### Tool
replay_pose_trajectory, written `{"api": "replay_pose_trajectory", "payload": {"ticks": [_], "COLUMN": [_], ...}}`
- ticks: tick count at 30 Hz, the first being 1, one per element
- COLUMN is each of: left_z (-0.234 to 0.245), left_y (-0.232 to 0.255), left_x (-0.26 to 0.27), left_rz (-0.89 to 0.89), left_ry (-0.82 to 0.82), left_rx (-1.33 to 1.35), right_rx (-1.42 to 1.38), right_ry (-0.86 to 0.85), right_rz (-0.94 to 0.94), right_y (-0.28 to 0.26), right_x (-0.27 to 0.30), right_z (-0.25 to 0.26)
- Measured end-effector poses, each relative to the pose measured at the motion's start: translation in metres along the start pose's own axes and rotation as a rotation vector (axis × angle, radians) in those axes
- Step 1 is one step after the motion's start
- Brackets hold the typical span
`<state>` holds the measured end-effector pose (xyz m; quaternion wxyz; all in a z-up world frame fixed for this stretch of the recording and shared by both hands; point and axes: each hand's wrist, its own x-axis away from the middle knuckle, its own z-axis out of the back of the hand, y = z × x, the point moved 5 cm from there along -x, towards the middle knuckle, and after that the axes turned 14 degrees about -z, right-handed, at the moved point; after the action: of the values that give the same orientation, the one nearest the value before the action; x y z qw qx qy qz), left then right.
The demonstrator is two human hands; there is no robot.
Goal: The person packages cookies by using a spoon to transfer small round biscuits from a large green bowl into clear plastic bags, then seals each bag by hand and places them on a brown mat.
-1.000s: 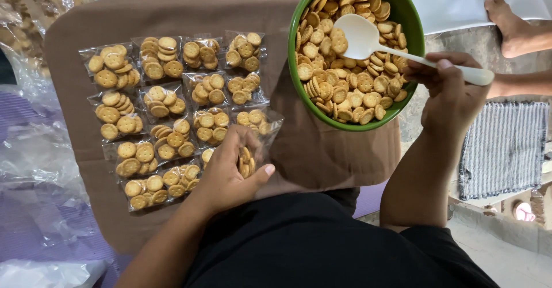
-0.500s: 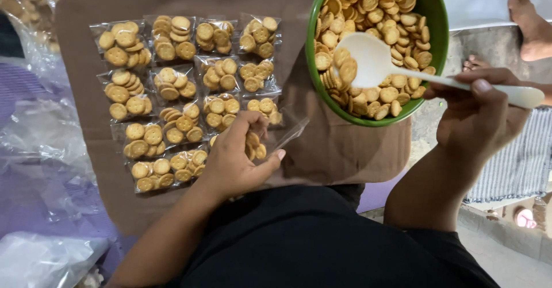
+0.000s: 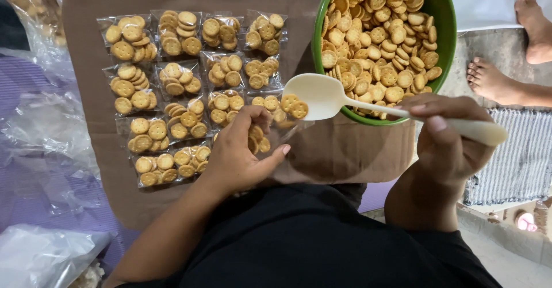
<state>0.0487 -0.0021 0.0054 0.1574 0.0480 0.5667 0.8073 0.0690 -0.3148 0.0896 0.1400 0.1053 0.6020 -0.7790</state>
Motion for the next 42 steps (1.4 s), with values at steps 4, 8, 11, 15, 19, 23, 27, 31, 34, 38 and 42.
{"api": "replay_pose_trajectory", "payload": {"ticks": [4,8,11,15,19,23,27,31,34,38,42], "left_z": [-0.002,0.0,0.0,0.002,0.0,0.0,-0.003,-0.008,-0.015,-0.018,-0.012], "left_y": [-0.002,-0.001,-0.002,0.001,0.001,0.001,-0.003,-0.001,-0.007,-0.007,-0.003], "left_x": [0.0,0.001,0.002,-0.001,0.0,0.001,0.004,0.001,0.004,0.003,0.002], "left_rz": [0.014,0.009,-0.017,-0.049,0.017,0.037,0.093,0.103,0.046,-0.016,0.164], "left_ry": [-0.028,0.02,0.044,0.051,0.021,0.036,-0.036,-0.082,-0.048,-0.062,-0.067], "left_rx": [0.01,0.065,0.106,0.177,0.446,0.562,0.585,0.595,0.715,0.971,0.791], "right_rx": [0.018,0.047,0.103,0.069,0.127,0.474,0.493,0.359,0.169,0.068,0.044], "right_ry": [-0.111,-0.151,-0.119,-0.078,0.043,0.193,0.269,0.204,0.166,0.288,0.442], "right_rz": [0.074,0.053,0.116,0.254,0.408,0.134,-0.113,-0.216,-0.395,-0.531,-0.489], "right_y": [-0.011,-0.023,-0.031,-0.015,-0.021,-0.013,0.011,0.032,0.047,0.062,0.056], "right_x": [0.0,-0.003,-0.006,0.001,-0.006,-0.019,-0.027,-0.034,-0.04,-0.045,-0.046], "right_z": [-0.008,-0.017,-0.021,0.006,0.027,0.041,0.055,0.052,0.045,0.051,0.058]}}
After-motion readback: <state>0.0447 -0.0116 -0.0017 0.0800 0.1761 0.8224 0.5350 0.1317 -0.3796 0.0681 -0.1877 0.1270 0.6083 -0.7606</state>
